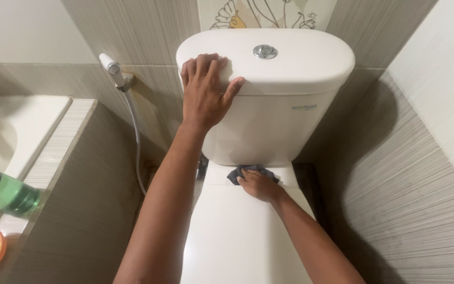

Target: The person wipes the toilet seat, tank, and underside of the lid with a cloth. They lift the lid to clean the underside and then close it.

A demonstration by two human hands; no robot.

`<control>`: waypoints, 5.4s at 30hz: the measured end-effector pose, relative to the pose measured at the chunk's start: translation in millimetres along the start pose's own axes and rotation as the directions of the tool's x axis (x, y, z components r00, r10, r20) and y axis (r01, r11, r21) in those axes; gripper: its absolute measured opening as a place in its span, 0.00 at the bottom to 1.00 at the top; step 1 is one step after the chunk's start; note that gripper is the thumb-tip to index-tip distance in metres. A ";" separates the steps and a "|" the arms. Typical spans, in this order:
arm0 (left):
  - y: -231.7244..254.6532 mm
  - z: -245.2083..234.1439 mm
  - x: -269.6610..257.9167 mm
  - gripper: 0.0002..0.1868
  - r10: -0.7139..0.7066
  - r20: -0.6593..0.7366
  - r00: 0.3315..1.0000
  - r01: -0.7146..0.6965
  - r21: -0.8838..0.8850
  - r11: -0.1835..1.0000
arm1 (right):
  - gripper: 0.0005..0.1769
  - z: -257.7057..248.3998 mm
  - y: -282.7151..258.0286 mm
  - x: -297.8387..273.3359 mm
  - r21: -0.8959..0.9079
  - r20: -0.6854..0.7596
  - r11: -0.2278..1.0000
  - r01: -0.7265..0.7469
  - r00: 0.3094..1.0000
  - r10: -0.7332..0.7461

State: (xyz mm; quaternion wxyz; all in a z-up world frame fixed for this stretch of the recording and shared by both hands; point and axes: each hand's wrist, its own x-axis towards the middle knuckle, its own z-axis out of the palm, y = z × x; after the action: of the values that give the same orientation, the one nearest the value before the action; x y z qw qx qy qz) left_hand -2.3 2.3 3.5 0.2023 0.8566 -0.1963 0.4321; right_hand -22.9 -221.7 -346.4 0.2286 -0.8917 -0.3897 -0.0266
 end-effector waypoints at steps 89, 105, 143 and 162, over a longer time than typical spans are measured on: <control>53.9 -4.1 42.8 0.25 -0.128 0.189 0.974 0.103 0.139 0.985 | 0.32 -409.4 -92.2 48.9 0.086 -0.746 0.956 -0.281 0.618 0.249; 56.0 -20.1 35.8 0.27 -0.055 0.428 0.902 0.019 0.089 0.996 | 0.52 -379.0 -69.9 33.4 -0.325 -0.451 0.868 -0.376 0.868 0.207; -55.9 -4.4 118.3 0.30 -0.576 0.645 0.503 0.631 0.181 0.754 | 0.52 -360.0 -49.7 30.6 -0.273 -0.449 0.927 -0.257 0.886 0.114; -30.3 63.6 -39.4 0.32 -0.607 -0.007 0.795 0.540 -0.449 0.712 | 0.55 -356.7 -36.6 33.6 -0.291 -0.418 0.919 -0.266 0.899 0.127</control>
State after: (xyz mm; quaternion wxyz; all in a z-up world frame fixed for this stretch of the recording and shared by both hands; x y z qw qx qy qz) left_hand 33.5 1.3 -68.8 0.5224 0.7734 0.0071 0.3589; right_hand 21.2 -329.9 -5.7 0.1452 -0.9294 -0.2322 -0.2475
